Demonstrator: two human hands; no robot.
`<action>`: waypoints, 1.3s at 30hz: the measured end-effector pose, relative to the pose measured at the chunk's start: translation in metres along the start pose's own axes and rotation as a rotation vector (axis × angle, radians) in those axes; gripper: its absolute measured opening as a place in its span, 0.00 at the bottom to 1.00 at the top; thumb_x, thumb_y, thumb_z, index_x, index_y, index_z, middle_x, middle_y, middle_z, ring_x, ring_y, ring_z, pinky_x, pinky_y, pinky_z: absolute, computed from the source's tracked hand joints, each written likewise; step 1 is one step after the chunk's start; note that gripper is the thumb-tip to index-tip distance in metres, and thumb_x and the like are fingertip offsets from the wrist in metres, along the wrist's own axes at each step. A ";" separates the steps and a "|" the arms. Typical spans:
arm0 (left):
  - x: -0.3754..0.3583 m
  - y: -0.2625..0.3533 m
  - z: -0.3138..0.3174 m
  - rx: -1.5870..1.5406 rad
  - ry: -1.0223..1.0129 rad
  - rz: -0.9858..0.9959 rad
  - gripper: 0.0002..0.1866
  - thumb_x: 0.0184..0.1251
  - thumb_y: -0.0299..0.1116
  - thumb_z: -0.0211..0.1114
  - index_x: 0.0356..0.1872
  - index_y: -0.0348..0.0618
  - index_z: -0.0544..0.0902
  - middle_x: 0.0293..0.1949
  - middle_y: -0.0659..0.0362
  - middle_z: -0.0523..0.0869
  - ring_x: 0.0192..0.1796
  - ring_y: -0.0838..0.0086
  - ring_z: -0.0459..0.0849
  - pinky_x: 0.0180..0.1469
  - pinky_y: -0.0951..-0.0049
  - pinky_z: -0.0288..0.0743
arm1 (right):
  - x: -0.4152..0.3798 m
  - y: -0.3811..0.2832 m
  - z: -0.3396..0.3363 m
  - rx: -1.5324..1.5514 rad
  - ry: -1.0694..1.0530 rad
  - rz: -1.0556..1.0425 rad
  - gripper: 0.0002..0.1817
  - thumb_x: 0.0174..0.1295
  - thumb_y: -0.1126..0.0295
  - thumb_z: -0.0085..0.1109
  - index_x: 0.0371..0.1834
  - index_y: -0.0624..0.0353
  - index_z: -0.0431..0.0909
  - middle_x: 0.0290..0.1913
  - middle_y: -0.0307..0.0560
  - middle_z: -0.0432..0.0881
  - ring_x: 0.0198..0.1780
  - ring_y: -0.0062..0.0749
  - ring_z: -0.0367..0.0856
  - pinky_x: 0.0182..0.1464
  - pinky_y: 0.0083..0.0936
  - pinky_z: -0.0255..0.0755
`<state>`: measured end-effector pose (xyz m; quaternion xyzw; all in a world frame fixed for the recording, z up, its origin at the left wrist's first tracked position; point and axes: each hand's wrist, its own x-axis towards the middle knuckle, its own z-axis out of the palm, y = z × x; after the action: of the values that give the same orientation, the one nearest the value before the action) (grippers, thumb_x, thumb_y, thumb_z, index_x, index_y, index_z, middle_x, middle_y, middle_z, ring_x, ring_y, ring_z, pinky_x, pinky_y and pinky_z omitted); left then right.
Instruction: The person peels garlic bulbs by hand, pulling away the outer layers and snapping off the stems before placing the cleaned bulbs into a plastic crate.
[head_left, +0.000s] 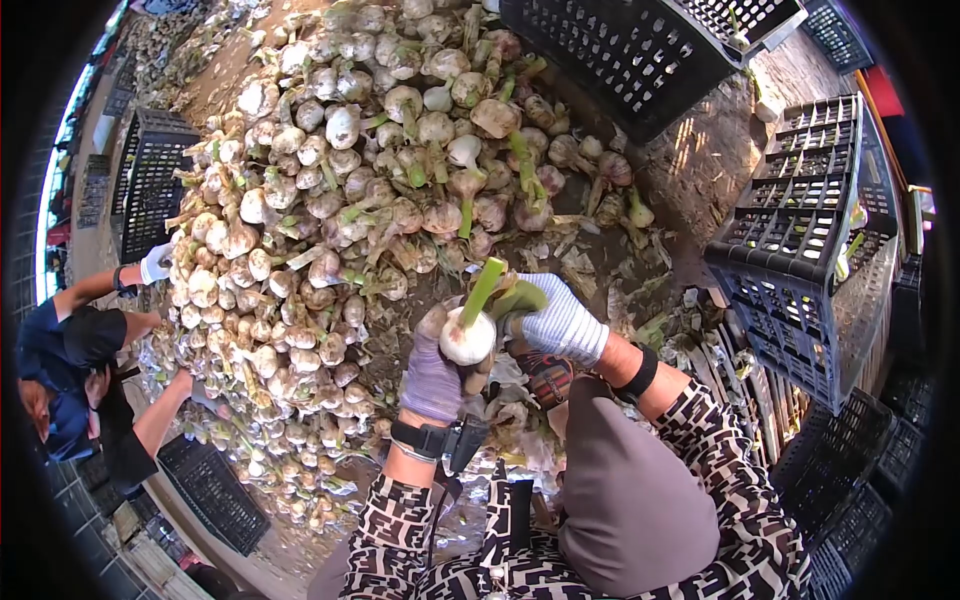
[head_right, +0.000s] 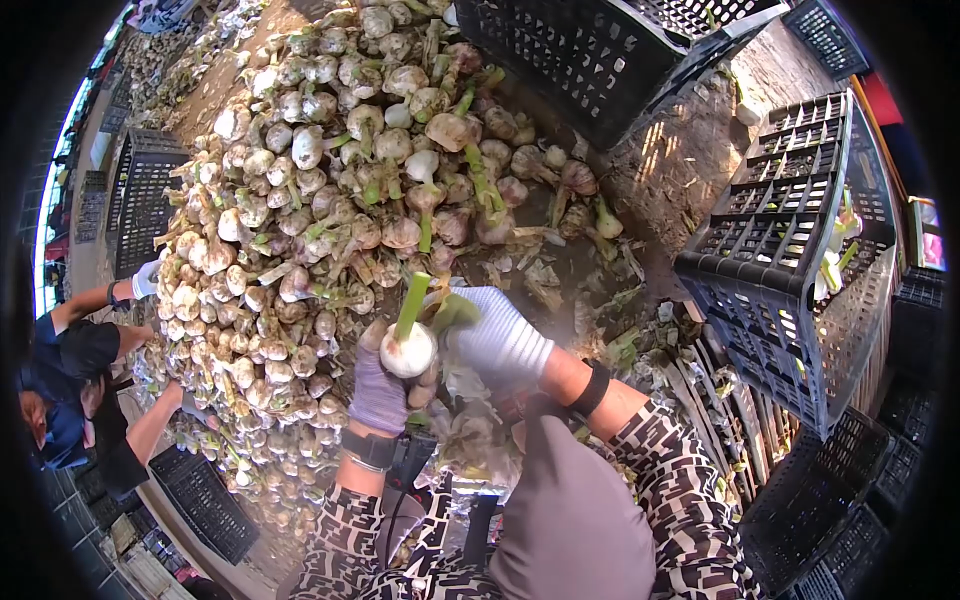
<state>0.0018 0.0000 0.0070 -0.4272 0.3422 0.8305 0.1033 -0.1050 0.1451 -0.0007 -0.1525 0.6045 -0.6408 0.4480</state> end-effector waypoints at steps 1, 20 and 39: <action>0.001 0.002 -0.004 -0.041 -0.120 -0.035 0.36 0.59 0.69 0.46 0.32 0.40 0.78 0.15 0.57 0.78 0.12 0.74 0.75 0.10 0.79 0.65 | 0.002 0.005 -0.001 0.000 -0.001 -0.002 0.14 0.49 0.79 0.53 0.40 0.64 0.77 0.34 0.41 0.82 0.34 0.21 0.77 0.38 0.21 0.73; 0.010 0.012 0.002 -0.055 -0.063 0.539 0.18 0.51 0.27 0.68 0.44 0.39 0.76 0.41 0.57 0.80 0.44 0.68 0.81 0.50 0.66 0.78 | -0.005 0.020 -0.026 -0.090 0.146 -0.080 0.08 0.57 0.68 0.58 0.33 0.63 0.78 0.27 0.39 0.77 0.29 0.22 0.75 0.30 0.18 0.72; -0.027 0.013 0.006 0.750 0.042 0.391 0.14 0.61 0.36 0.61 0.42 0.37 0.79 0.29 0.58 0.83 0.29 0.78 0.81 0.28 0.82 0.77 | 0.006 0.039 -0.030 1.144 0.317 0.345 0.12 0.60 0.63 0.58 0.34 0.61 0.72 0.26 0.49 0.77 0.21 0.33 0.72 0.19 0.28 0.67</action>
<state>0.0087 -0.0028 0.0365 -0.3041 0.6972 0.6435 0.0851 -0.1152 0.1648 -0.0445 0.3090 0.2401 -0.7966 0.4607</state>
